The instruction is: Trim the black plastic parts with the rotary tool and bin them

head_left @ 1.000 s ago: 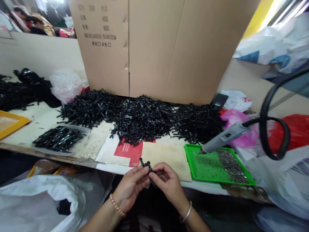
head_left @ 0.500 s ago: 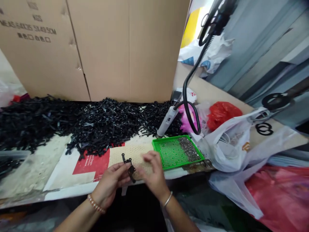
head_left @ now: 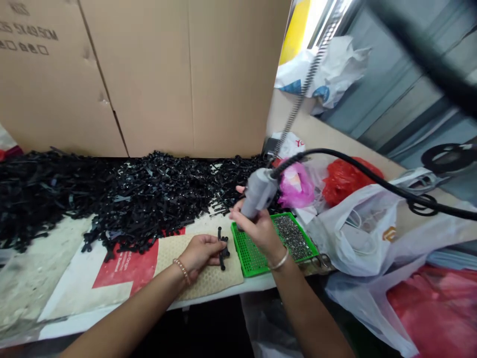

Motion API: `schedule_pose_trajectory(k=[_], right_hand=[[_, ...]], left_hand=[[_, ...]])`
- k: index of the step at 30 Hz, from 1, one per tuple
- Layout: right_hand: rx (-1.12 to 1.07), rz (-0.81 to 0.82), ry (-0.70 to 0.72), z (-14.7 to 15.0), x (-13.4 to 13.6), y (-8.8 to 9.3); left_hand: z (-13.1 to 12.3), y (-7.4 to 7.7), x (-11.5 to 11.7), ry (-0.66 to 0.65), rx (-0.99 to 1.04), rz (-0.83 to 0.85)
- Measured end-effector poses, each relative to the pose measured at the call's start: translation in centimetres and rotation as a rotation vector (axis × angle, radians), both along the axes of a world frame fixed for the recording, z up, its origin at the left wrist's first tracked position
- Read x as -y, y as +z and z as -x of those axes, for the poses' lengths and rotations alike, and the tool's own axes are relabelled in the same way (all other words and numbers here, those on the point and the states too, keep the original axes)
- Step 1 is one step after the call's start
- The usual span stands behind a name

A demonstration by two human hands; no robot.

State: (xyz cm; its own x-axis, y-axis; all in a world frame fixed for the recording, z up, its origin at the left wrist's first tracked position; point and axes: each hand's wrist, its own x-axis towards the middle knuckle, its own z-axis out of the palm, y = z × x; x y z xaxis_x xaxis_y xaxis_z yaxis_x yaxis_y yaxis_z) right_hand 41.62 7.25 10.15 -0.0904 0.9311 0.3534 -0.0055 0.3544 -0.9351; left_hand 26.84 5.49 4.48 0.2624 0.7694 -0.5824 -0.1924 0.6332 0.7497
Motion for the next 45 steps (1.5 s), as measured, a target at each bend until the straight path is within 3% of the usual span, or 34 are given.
schedule_pose_trajectory(k=[5,8,12,40,45], right_hand=[[-0.189,0.124,-0.079,-2.4,3.7,-2.8],[-0.302,0.139,-0.137,-2.7,4.4,-4.6],[-0.340,0.144,-0.181,-2.5,4.5,-5.5],[-0.278,0.130,-0.137,-3.0,4.7,-7.2],[-0.292,0.139,-0.194,-2.9,4.8,-5.9]], left_hand=[[0.1,-0.3,0.0,-0.059,-0.012,0.025],[0.1,-0.2,0.0,-0.070,-0.002,0.016],[0.2,-0.3,0.0,-0.073,0.008,0.003],[0.1,-0.1,0.0,-0.074,-0.029,-0.003],[0.0,-0.2,0.0,-0.072,-0.019,0.008]])
